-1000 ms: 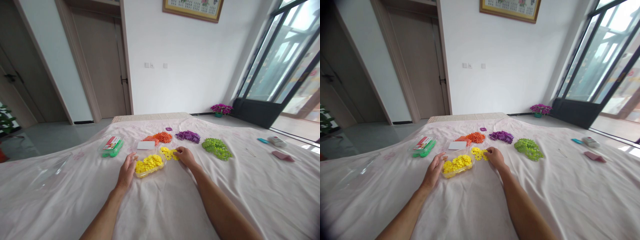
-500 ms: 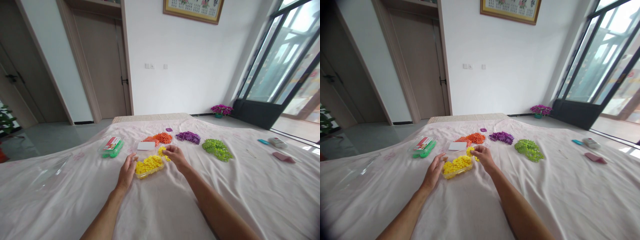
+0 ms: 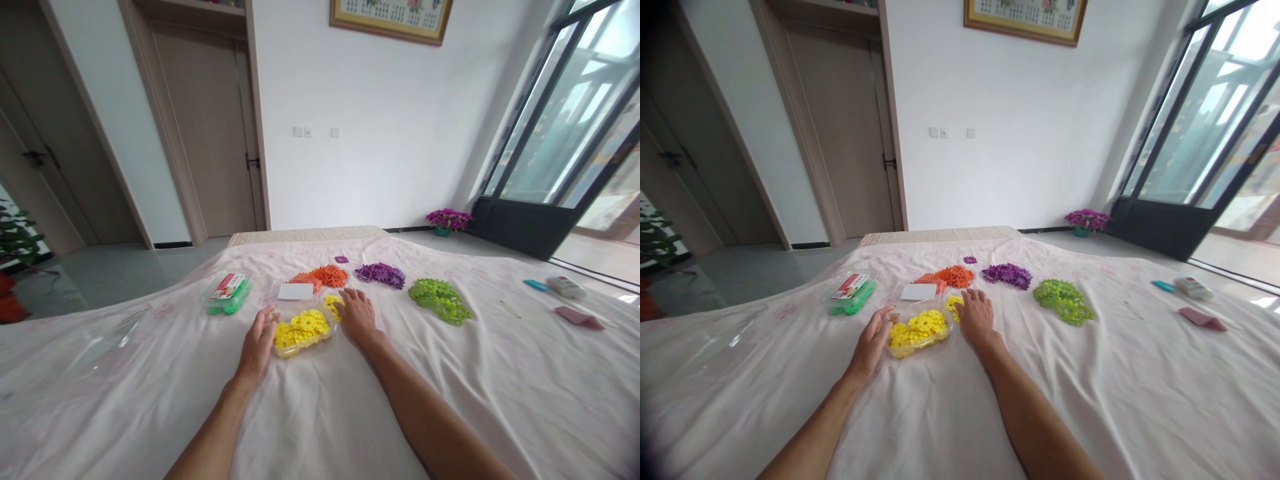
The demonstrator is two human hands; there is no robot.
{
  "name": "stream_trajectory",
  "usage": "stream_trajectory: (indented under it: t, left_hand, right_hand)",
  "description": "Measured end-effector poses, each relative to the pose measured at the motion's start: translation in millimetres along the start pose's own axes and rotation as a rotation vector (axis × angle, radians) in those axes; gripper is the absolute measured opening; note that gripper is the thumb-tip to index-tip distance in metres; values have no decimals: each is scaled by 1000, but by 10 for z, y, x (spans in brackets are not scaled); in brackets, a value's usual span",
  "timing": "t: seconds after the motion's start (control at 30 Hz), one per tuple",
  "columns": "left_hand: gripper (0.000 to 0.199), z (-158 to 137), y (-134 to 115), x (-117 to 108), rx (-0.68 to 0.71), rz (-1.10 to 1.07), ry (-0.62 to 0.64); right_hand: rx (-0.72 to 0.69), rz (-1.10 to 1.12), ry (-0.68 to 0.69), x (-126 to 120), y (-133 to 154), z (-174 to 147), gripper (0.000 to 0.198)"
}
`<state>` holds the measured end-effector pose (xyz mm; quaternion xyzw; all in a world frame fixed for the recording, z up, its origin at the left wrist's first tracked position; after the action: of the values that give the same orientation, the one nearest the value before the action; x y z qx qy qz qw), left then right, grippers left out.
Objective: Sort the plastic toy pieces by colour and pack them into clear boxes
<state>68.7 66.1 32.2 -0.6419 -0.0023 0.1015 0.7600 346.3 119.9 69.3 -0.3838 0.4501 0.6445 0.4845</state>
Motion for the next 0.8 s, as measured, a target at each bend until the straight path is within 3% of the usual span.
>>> stream_trajectory:
  t: [0.3,0.6,0.8]
  left_hand:
    - [41,-5,5,5,1,-1,8]
    - [42,-1,12,10,5,3,12]
    - [42,-4,-1,2,3,4,-2]
  right_hand:
    - [-55,-17,141,173,151,50,41]
    - [-139,76,49,95,157,34,28]
    - [-118,115,-118,-80,112,-9,29]
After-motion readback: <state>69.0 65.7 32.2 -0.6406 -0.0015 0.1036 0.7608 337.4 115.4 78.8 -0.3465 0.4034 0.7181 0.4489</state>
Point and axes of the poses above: each hand's wrist, its own z-axis towards the middle knuckle, its own x-axis out of the palm, y = z × x, the point moved 9 cm from there along z, towards the middle knuckle, and after that the axes turned 3 degrees about y, right-handed, at the moved point
